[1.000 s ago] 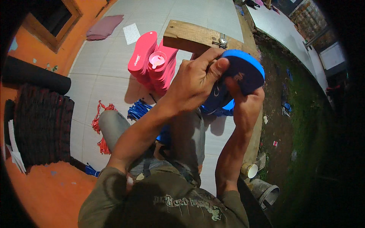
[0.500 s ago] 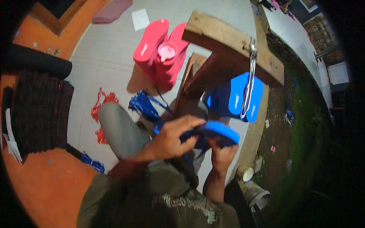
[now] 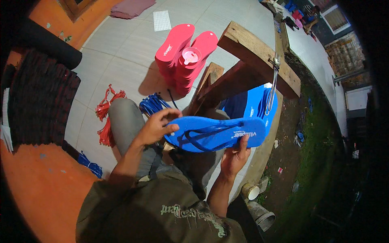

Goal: The person assembles flip-flops by using a wooden jig to pull rubber straps through holes in the blue foam soles.

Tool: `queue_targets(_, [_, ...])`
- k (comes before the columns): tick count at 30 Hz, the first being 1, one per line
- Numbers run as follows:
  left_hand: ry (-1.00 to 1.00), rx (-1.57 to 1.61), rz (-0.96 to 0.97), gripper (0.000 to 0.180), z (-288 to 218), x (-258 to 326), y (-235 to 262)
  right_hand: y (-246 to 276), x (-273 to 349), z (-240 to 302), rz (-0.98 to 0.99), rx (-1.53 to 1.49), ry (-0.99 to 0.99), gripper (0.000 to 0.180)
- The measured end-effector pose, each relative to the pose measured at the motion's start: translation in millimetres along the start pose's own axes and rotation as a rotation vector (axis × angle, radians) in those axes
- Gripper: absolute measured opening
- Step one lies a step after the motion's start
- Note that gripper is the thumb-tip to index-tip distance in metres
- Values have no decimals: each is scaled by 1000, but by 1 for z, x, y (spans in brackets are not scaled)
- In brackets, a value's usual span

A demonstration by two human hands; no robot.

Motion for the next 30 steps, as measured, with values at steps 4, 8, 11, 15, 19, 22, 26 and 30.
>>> queue_targets(4, [112, 602, -432, 41, 38, 36, -14, -1, -3, -33, 78, 18, -54, 30])
queue_targets(8, [113, 781, -418, 33, 52, 51, -4, -18, 20, -37, 593, -298, -126, 43])
queue_targets(11, [201, 850, -328, 35, 20, 33, -21, 8, 7, -46, 655, -183, -153, 45])
queue_targets(15, [126, 877, -328, 35, 11, 25, -21, 2, 0, -45, 503, -264, -162, 46])
queue_targets(19, [32, 903, -435, 34, 18, 30, 8, -39, 4, -18, 415, 109, 168, 34])
queue_targets(22, [-147, 1002, -483, 37, -9, 34, 50, 12, -43, -57, 224, 267, 35, 25])
queue_targets(26, [-300, 330, -754, 36, -41, 57, 129, 36, -64, -150, 73, 1140, -223, 28])
queue_targets(30, [-306, 206, -792, 29, -44, 73, 151, 8, -60, -260, 731, 1814, 398, 51])
Point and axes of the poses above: each hand's wrist, its own x-axis away from the middle knuckle, its own y-axis out of the back of the hand, z = x × y, the point moved 7 cm from there along -x, towards the middle knuckle, and after that the axes turned 14 degrees about -y, right-handed, at the moved point
